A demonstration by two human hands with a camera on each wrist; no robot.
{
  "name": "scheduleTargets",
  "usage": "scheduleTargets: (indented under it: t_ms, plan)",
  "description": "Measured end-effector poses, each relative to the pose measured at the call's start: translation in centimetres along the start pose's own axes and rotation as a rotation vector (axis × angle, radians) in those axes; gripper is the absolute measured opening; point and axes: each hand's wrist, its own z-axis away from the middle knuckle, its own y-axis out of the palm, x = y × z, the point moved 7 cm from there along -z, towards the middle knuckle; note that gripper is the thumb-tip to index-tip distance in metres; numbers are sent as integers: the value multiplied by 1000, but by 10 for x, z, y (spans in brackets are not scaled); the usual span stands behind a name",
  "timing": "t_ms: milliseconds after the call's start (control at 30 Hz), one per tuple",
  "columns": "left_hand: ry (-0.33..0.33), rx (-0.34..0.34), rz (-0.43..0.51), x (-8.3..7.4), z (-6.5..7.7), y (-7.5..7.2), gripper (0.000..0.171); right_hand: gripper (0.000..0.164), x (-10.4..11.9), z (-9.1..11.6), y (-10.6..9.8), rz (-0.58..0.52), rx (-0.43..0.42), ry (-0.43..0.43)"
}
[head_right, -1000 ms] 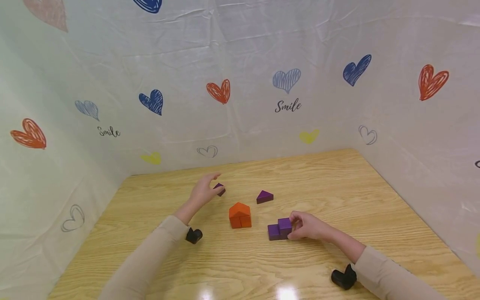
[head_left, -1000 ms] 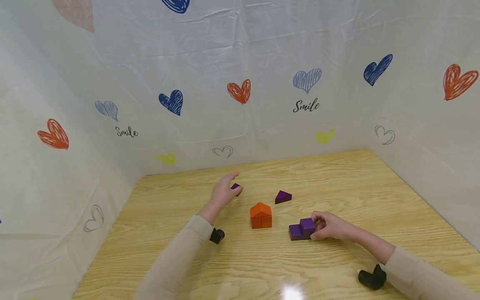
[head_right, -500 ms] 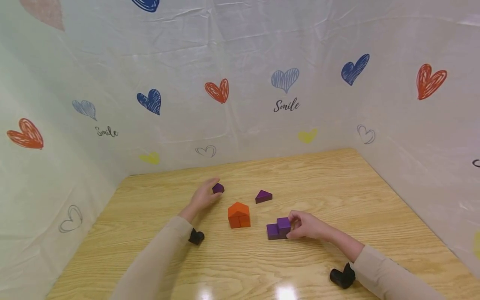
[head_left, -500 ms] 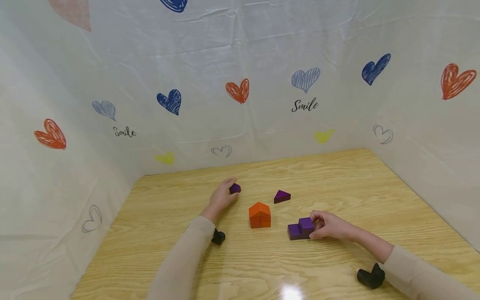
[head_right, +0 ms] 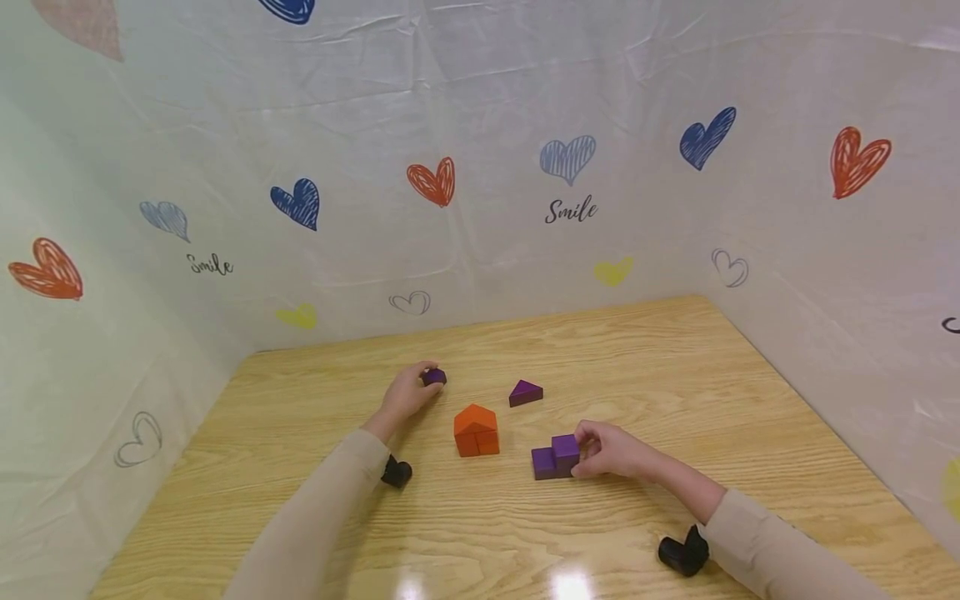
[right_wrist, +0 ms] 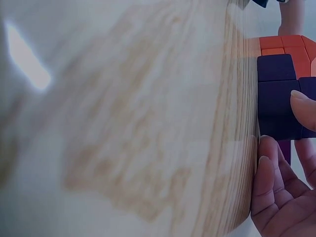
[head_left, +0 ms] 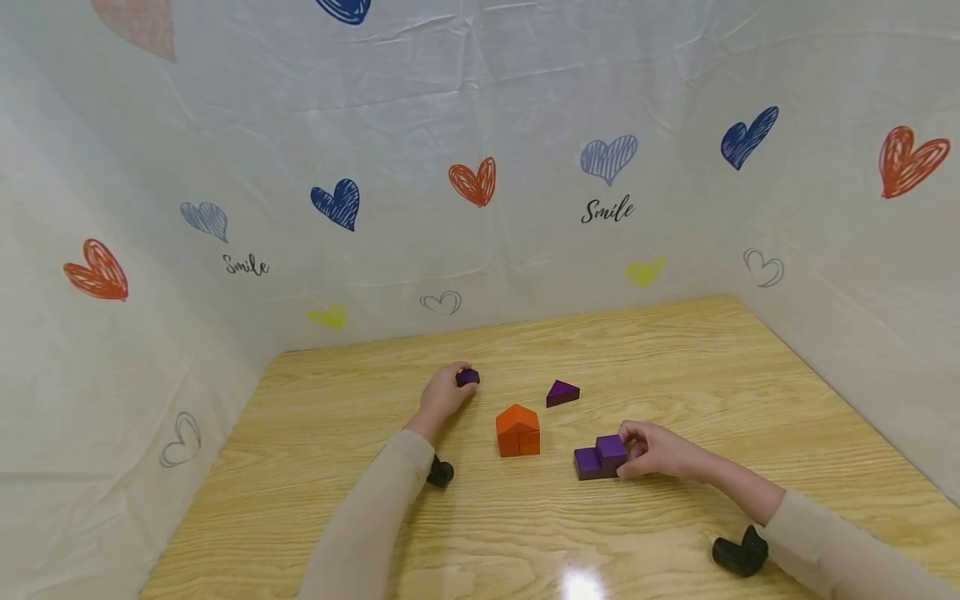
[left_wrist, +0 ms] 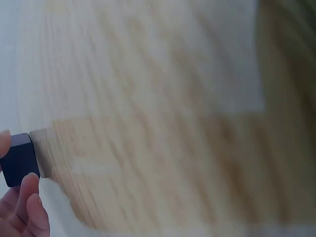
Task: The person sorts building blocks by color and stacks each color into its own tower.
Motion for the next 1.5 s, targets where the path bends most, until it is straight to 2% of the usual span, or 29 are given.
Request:
scheduleTargets:
  t_ms: [100, 333, 467, 633, 1100, 1500]
  plan:
    - [-35, 8, 49, 1, 1, 0, 39, 34, 0, 0, 0, -3, 2, -3]
    - [-55, 1, 70, 0, 5, -1, 40, 33, 0, 0, 1, -21, 7, -11]
    - [-113, -3, 125, 3, 7, -2, 40, 32, 0, 0, 1, -20, 5, -14]
    - [-176, -17, 183, 7, 11, -3, 34, 33, 1, 0, 1, -24, 10, -13]
    - [-192, -32, 240, 16, 10, -4, 30, 33, 0, 0, 0, -4, 3, -7]
    - [-178, -51, 322, 15, 10, -16, 32, 32, 0, -1, -1, 11, -5, -10]
